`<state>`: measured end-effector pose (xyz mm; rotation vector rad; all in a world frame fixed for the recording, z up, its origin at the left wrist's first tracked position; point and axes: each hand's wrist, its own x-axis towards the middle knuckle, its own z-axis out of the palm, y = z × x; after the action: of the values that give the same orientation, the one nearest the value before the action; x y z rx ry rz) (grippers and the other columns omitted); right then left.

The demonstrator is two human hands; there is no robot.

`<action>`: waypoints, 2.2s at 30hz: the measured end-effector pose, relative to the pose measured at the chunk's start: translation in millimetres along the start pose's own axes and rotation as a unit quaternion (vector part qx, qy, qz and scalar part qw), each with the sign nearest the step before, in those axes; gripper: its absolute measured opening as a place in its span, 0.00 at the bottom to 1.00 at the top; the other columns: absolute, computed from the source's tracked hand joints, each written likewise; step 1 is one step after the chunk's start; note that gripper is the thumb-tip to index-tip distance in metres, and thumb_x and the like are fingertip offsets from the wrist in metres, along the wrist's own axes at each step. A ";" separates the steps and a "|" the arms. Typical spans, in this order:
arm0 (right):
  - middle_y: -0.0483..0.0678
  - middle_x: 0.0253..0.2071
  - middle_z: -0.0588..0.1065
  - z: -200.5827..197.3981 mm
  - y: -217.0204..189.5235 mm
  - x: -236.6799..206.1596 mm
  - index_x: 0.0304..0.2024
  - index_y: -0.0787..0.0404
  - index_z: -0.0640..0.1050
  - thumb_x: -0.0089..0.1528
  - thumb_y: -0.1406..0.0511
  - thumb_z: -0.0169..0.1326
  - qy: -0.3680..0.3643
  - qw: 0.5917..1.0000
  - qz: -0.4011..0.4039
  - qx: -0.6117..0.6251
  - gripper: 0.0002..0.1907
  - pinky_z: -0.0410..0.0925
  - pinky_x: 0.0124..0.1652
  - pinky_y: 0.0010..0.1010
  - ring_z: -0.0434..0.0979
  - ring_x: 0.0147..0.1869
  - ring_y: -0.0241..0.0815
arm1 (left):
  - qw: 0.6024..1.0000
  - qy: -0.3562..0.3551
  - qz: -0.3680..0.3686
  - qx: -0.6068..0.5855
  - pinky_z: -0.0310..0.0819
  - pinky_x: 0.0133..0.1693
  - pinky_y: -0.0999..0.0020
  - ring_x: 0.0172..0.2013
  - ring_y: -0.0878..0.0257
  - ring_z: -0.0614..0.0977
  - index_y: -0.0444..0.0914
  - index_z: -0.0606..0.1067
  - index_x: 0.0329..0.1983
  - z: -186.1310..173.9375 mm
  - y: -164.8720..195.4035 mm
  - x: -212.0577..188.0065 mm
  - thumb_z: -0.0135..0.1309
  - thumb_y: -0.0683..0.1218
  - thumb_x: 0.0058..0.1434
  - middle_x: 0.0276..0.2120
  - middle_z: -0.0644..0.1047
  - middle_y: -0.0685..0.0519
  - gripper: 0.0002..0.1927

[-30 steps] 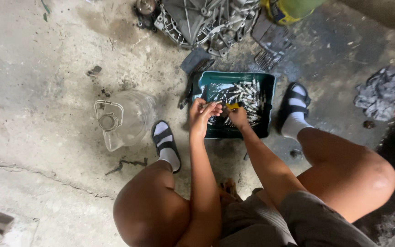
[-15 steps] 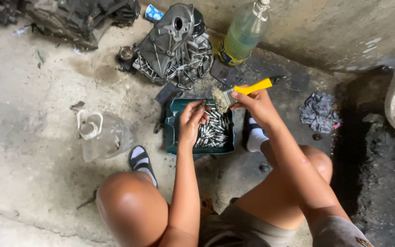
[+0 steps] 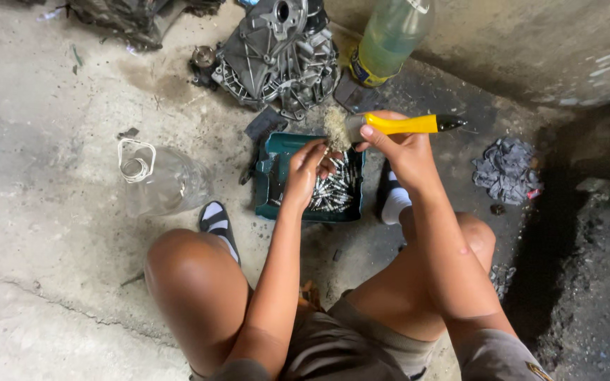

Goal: The person sits on the floor and scrubs small metal screws one by one with a yellow-handled brush. They occasionally rinse the screws in a clear plastic bottle of water and place them back into a green tray.

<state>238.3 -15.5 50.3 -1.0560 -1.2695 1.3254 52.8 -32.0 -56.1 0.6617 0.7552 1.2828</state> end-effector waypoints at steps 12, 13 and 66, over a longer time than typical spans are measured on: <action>0.46 0.44 0.79 5.5 4.1 1.7 0.49 0.68 0.79 0.65 0.68 0.63 -0.027 0.999 0.001 -0.018 0.12 0.74 0.42 0.27 0.78 0.41 0.34 | 1.000 -0.017 -0.017 -0.007 0.65 0.28 0.75 0.27 0.66 0.78 0.31 0.73 0.51 -0.6 2.4 -4.2 0.46 0.47 0.74 0.36 0.81 0.44 0.13; 0.46 0.44 0.79 6.5 7.3 2.9 0.49 0.68 0.80 0.65 0.68 0.62 -0.027 0.999 0.004 -0.032 0.12 0.74 0.42 0.27 0.78 0.41 0.34 | 1.000 -0.027 -0.009 -0.003 0.65 0.29 0.75 0.28 0.67 0.78 0.32 0.73 0.50 -0.1 3.3 -5.5 0.46 0.47 0.74 0.37 0.81 0.44 0.13; 0.53 0.48 0.79 27.9 83.3 -10.5 0.54 0.71 0.75 0.64 0.72 0.61 0.071 0.988 -0.008 0.137 0.16 0.79 0.46 0.37 0.81 0.47 0.42 | 0.978 0.111 0.014 -0.174 0.44 0.18 0.74 0.16 0.73 0.54 0.42 0.63 0.32 7.4 -13.4 -5.9 0.41 0.56 0.76 0.18 0.57 0.63 0.19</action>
<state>205.7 -27.7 -31.0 -0.9267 -0.9570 1.3427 65.9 -40.2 -61.6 0.2481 0.6793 1.4869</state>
